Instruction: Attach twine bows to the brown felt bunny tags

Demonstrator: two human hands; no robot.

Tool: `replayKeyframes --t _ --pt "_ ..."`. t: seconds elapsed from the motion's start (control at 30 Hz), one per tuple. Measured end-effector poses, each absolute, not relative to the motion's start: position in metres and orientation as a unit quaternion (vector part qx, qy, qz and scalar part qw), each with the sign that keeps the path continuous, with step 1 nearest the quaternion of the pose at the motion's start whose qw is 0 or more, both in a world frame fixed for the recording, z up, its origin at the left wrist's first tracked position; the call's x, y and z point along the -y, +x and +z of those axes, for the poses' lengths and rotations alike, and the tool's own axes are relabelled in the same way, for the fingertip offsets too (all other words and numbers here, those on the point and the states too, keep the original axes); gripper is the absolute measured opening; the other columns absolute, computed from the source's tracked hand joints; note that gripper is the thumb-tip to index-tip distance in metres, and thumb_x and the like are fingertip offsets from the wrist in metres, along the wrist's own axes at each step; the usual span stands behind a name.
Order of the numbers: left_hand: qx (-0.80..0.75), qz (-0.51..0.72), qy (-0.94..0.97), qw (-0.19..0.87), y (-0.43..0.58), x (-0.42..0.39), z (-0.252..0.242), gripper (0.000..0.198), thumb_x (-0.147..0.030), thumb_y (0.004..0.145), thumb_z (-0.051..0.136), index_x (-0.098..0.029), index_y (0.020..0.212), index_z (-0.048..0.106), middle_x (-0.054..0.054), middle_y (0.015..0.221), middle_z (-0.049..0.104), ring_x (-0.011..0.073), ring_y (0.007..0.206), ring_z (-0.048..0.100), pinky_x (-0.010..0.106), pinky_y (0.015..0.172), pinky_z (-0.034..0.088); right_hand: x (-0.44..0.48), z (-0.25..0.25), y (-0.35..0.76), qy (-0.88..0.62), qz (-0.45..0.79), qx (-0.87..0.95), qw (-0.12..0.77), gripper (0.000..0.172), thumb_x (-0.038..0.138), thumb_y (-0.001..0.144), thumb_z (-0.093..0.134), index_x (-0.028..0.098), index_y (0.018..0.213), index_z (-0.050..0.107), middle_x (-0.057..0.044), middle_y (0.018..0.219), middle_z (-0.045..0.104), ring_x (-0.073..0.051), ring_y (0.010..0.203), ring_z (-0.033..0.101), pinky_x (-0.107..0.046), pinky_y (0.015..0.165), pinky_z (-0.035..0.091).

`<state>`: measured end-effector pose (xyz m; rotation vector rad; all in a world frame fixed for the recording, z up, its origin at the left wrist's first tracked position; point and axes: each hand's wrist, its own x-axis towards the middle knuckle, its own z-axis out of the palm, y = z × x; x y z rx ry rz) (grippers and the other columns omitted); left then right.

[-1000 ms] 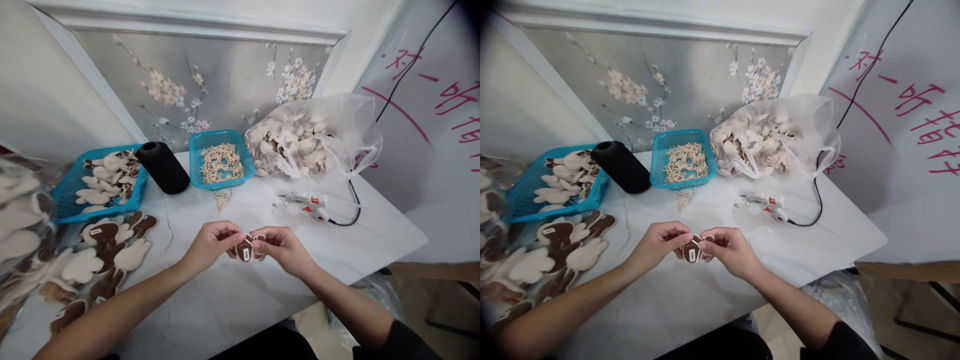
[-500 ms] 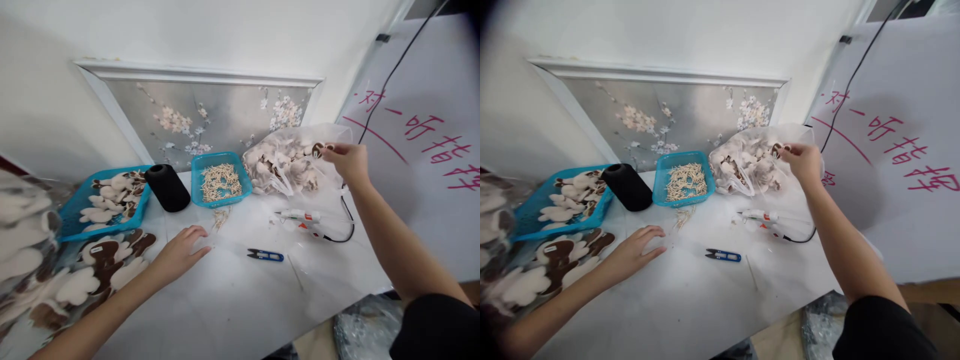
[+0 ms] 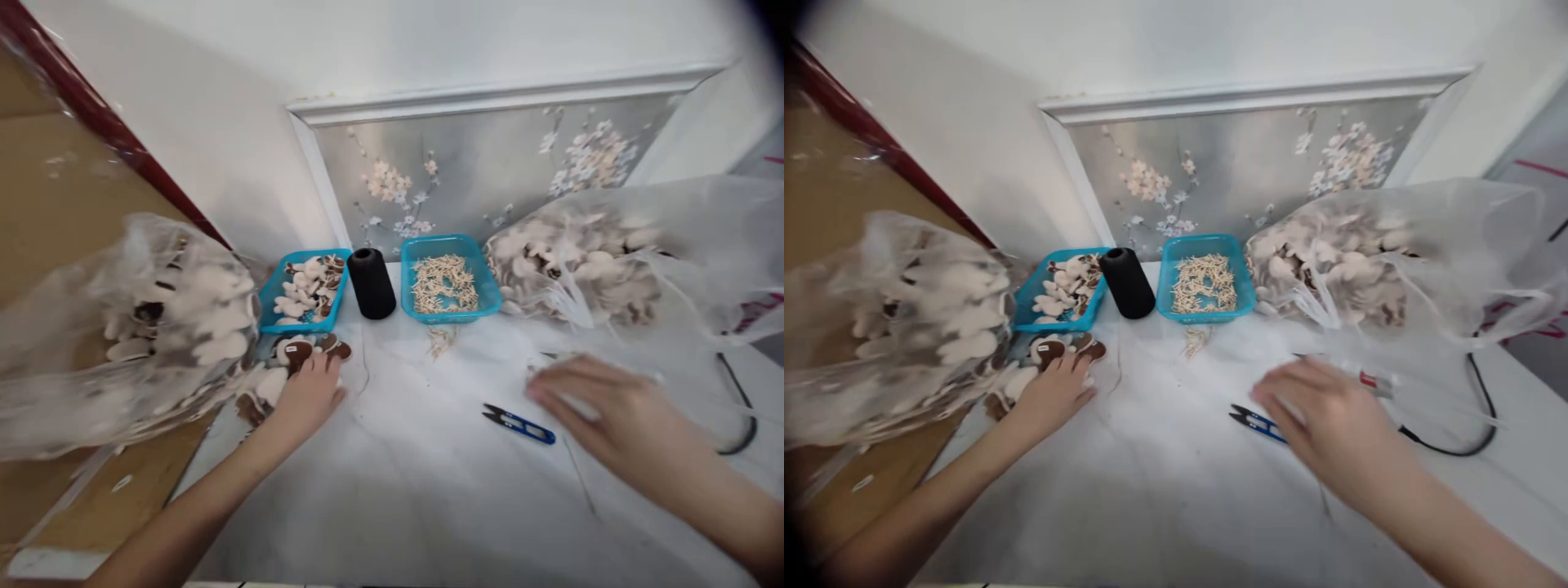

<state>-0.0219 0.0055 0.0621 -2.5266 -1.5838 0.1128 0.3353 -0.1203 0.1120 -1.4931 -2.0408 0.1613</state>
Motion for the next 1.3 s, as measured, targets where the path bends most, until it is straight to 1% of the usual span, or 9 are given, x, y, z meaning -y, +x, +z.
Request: replayKeyframes --t 0.17,0.3,0.4,0.53,0.73,0.97,1.13,1.23,1.3 --pt "0.538 0.072 -0.84 -0.001 -0.047 -0.013 0.059 0.028 -0.021 0.081 0.045 -0.011 0.105 0.057 0.017 0.094 0.064 0.0314 0.091 0.062 0.039 0.074 0.047 0.133 0.079 0.293 -0.578 0.194 0.748 0.262 0.039 0.039 0.089 0.047 0.021 0.055 0.053 -0.001 0.055 0.056 -0.014 0.051 0.054 -0.027 0.05 0.041" --pt "0.561 0.036 -0.823 -0.088 -0.036 -0.005 0.062 0.038 -0.02 0.081 0.042 -0.015 0.118 0.051 0.01 0.094 0.066 0.0236 0.083 0.064 0.032 0.072 0.046 0.109 0.055 0.268 -0.551 0.28 0.739 0.267 0.027 0.04 0.087 0.05 0.021 0.073 0.063 -0.002 0.071 0.065 -0.015 0.064 0.06 -0.025 0.058 0.045" --pt "0.574 0.011 -0.81 -0.12 -0.032 0.004 0.063 0.039 -0.037 0.083 0.046 -0.017 0.116 0.05 0.008 0.098 0.064 0.0235 0.086 0.062 0.031 0.072 0.045 0.098 0.044 0.246 -0.517 0.325 0.747 0.263 0.021 0.038 0.085 0.055 0.022 0.095 0.065 -0.004 0.09 0.067 -0.016 0.078 0.062 -0.027 0.068 0.048" --pt "0.607 0.022 -0.79 -0.087 -0.032 0.015 0.055 0.049 -0.058 0.076 0.051 -0.016 0.1 0.054 0.012 0.102 0.062 0.0303 0.094 0.059 0.034 0.071 0.044 0.086 0.033 0.219 -0.481 0.356 0.762 0.249 0.029 0.036 0.082 0.059 0.022 0.108 0.061 -0.005 0.103 0.065 -0.017 0.082 0.062 -0.029 0.069 0.049" --pt "0.572 -0.019 -0.805 -0.158 -0.034 0.022 0.042 0.027 -0.044 0.085 0.045 -0.019 0.08 0.055 0.003 0.082 0.062 0.0197 0.074 0.06 0.027 0.061 0.039 0.07 0.023 0.198 -0.471 0.376 0.749 0.274 0.049 0.04 0.081 0.06 0.023 0.126 0.047 -0.008 0.112 0.06 -0.017 0.083 0.06 -0.031 0.069 0.049" --pt "0.607 -0.03 -0.789 -0.089 -0.013 -0.003 0.041 0.05 -0.064 0.079 0.046 -0.016 0.091 0.056 0.01 0.098 0.057 0.0277 0.089 0.058 0.032 0.067 0.041 0.041 0.019 0.19 -0.514 0.334 0.74 0.279 0.051 0.035 0.08 0.06 0.02 0.127 0.046 -0.01 0.114 0.059 -0.018 0.084 0.059 -0.036 0.077 0.048" --pt "0.567 -0.041 -0.813 -0.129 -0.002 -0.017 0.034 0.029 -0.045 0.082 0.051 -0.016 0.079 0.053 0.007 0.091 0.057 0.0207 0.079 0.059 0.03 0.066 0.043 0.041 0.015 0.19 -0.506 0.402 0.725 0.239 0.058 0.038 0.078 0.063 0.022 0.13 0.043 -0.01 0.111 0.063 -0.018 0.078 0.061 -0.035 0.071 0.051" --pt "0.513 -0.07 -0.848 -0.114 -0.001 0.01 0.027 0.011 -0.026 0.083 0.052 -0.017 0.09 0.053 0.003 0.085 0.06 0.0176 0.074 0.06 0.027 0.063 0.044 0.059 0.019 0.2 -0.486 0.349 0.739 0.311 0.067 0.045 0.078 0.062 0.023 0.136 0.035 -0.012 0.124 0.054 -0.021 0.096 0.059 -0.037 0.08 0.051" --pt "0.452 -0.068 -0.888 -0.042 0.002 0.035 0.022 0.011 -0.021 0.084 0.05 -0.017 0.095 0.053 0.004 0.086 0.061 0.0187 0.076 0.06 0.027 0.058 0.044 0.072 0.021 0.207 -0.441 0.298 0.777 0.335 0.061 0.046 0.077 0.064 0.023 0.13 0.043 -0.012 0.126 0.052 -0.022 0.109 0.054 -0.04 0.091 0.047"
